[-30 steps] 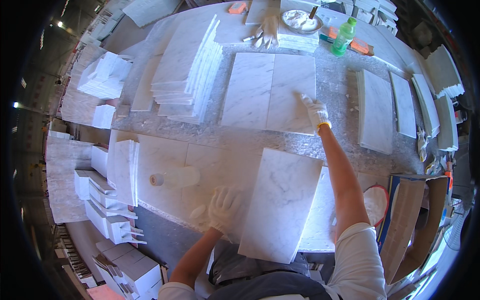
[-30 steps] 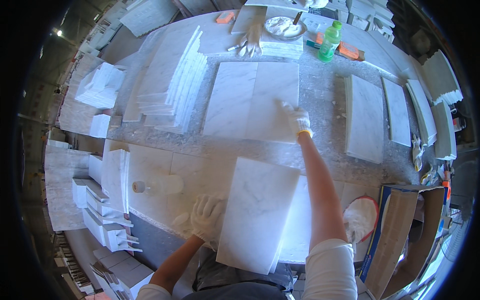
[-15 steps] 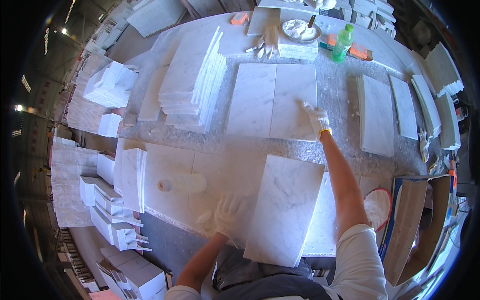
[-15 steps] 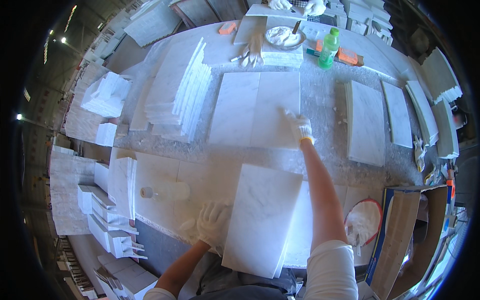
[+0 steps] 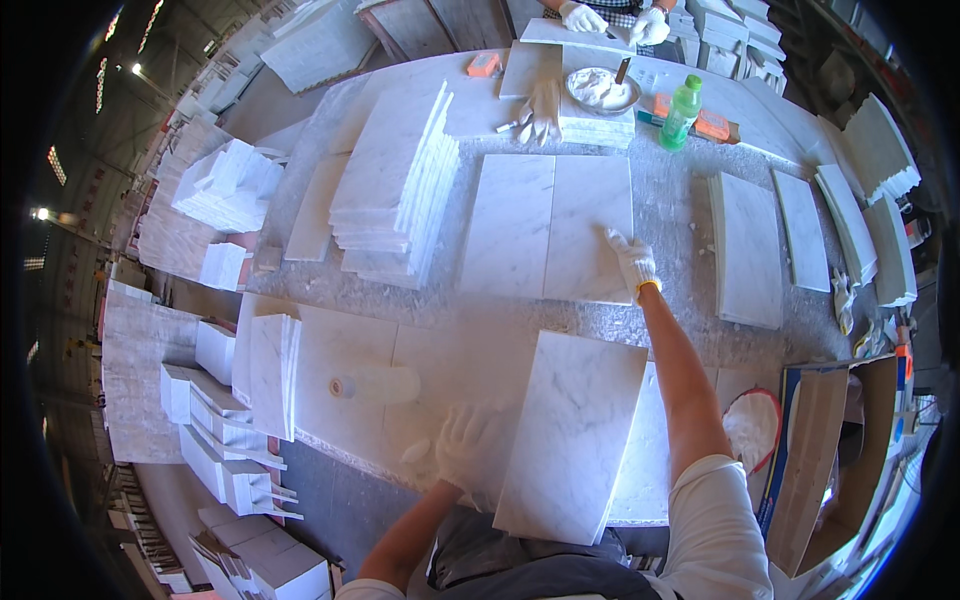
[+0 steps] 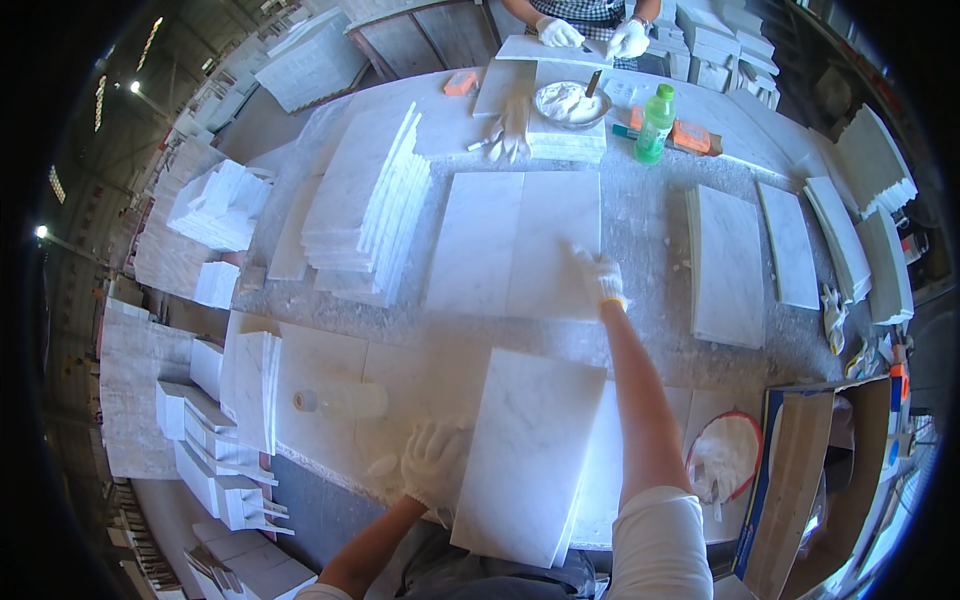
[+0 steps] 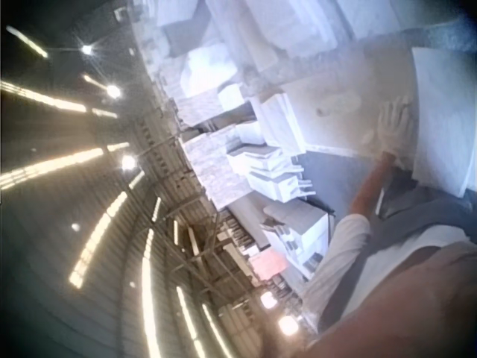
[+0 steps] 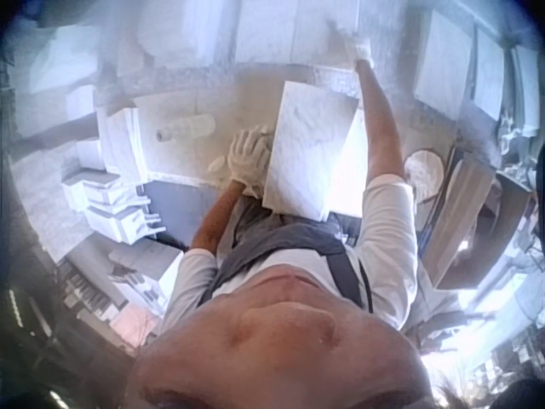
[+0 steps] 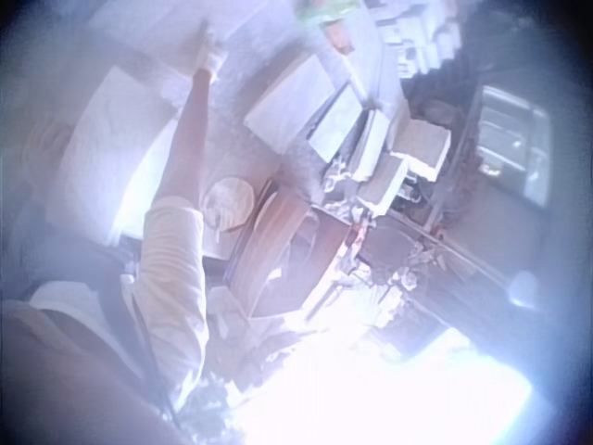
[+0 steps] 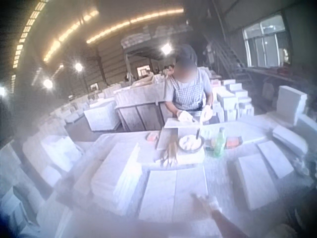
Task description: The person picks up a white plaster panel, places it on a workbench, and uses a putty knife to scrape and smooth its surface. They then wipe the panel with a cloth and set it aside. The person repeats this process with another panel.
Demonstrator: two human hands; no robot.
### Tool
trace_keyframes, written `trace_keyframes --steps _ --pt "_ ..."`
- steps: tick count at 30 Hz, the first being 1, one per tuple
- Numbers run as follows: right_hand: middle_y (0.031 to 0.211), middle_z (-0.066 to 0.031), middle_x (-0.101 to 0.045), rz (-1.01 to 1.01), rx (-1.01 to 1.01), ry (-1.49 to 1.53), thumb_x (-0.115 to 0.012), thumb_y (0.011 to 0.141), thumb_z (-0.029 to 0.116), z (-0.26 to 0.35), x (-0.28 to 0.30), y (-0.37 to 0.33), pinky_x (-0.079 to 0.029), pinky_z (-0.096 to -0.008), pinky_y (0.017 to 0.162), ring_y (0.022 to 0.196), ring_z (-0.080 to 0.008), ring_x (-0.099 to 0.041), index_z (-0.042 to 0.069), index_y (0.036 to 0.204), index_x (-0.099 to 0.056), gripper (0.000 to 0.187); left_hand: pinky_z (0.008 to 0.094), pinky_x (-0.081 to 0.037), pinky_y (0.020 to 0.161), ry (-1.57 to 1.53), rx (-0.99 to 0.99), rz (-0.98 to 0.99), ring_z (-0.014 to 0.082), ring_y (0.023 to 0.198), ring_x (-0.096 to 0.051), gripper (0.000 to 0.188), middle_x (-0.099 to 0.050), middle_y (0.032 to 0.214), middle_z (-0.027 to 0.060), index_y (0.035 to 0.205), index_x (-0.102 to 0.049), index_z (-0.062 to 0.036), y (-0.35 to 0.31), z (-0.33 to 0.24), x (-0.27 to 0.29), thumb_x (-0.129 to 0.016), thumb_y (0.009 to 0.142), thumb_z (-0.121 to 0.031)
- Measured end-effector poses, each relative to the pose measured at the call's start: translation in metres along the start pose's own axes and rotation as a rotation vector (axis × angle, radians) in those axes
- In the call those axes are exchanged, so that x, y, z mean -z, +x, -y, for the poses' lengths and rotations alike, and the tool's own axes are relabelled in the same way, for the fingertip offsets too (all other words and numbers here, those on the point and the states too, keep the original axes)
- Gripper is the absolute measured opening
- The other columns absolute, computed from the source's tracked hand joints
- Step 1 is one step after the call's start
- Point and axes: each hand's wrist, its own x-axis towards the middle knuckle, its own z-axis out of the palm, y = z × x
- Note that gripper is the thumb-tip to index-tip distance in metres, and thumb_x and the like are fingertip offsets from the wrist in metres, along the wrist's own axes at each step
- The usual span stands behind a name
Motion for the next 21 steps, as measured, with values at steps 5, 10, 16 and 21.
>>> trace_keyframes --steps 5,10,16,21 --pt "0.122 -0.0217 -0.068 -0.054 -0.217 0.184 -0.050 0.104 0.037 0.017 0.007 -0.007 -0.052 -0.0382 0.087 0.108 -0.0253 -0.066 -0.010 0.131 -0.059 0.055 0.0538 -0.048 0.099 0.027 -0.005 0.008 0.0369 0.123 -0.053 0.038 -0.056 0.129 0.0098 0.115 -0.068 -0.0128 -0.013 0.005 -0.011 -0.072 0.079 -0.022" --pt "0.101 -0.0225 -0.071 -0.266 -0.148 0.370 -0.062 0.092 0.064 0.027 0.002 -0.017 -0.051 -0.0416 0.084 0.095 -0.0299 -0.067 -0.007 0.110 -0.069 0.073 0.0492 -0.050 0.089 0.044 -0.026 -0.022 0.0351 0.112 -0.057 0.032 -0.059 0.118 0.0084 0.111 -0.068 -0.0125 -0.010 0.004 -0.005 -0.068 0.079 -0.019" --pt "0.097 -0.0240 -0.070 -0.330 -0.072 0.252 -0.062 0.091 0.062 0.027 0.004 -0.023 -0.051 -0.0409 0.085 0.093 -0.0336 -0.066 -0.007 0.110 -0.068 0.071 0.0504 -0.050 0.090 -0.032 -0.004 0.060 0.0339 0.110 -0.057 0.034 -0.061 0.115 0.0089 0.111 -0.066 -0.0133 -0.002 0.003 0.000 -0.067 0.079 -0.024" --pt "0.095 -0.0210 -0.068 -0.502 0.450 -0.435 -0.056 0.096 0.027 -0.028 -0.029 -0.006 -0.054 -0.0368 0.072 0.079 -0.0286 -0.065 -0.008 0.140 -0.049 0.057 0.0539 -0.049 0.099 -0.066 -0.007 0.098 0.0361 0.120 -0.055 0.038 -0.059 0.123 0.0096 0.117 -0.066 -0.0141 -0.011 0.006 -0.001 -0.069 0.081 -0.026"
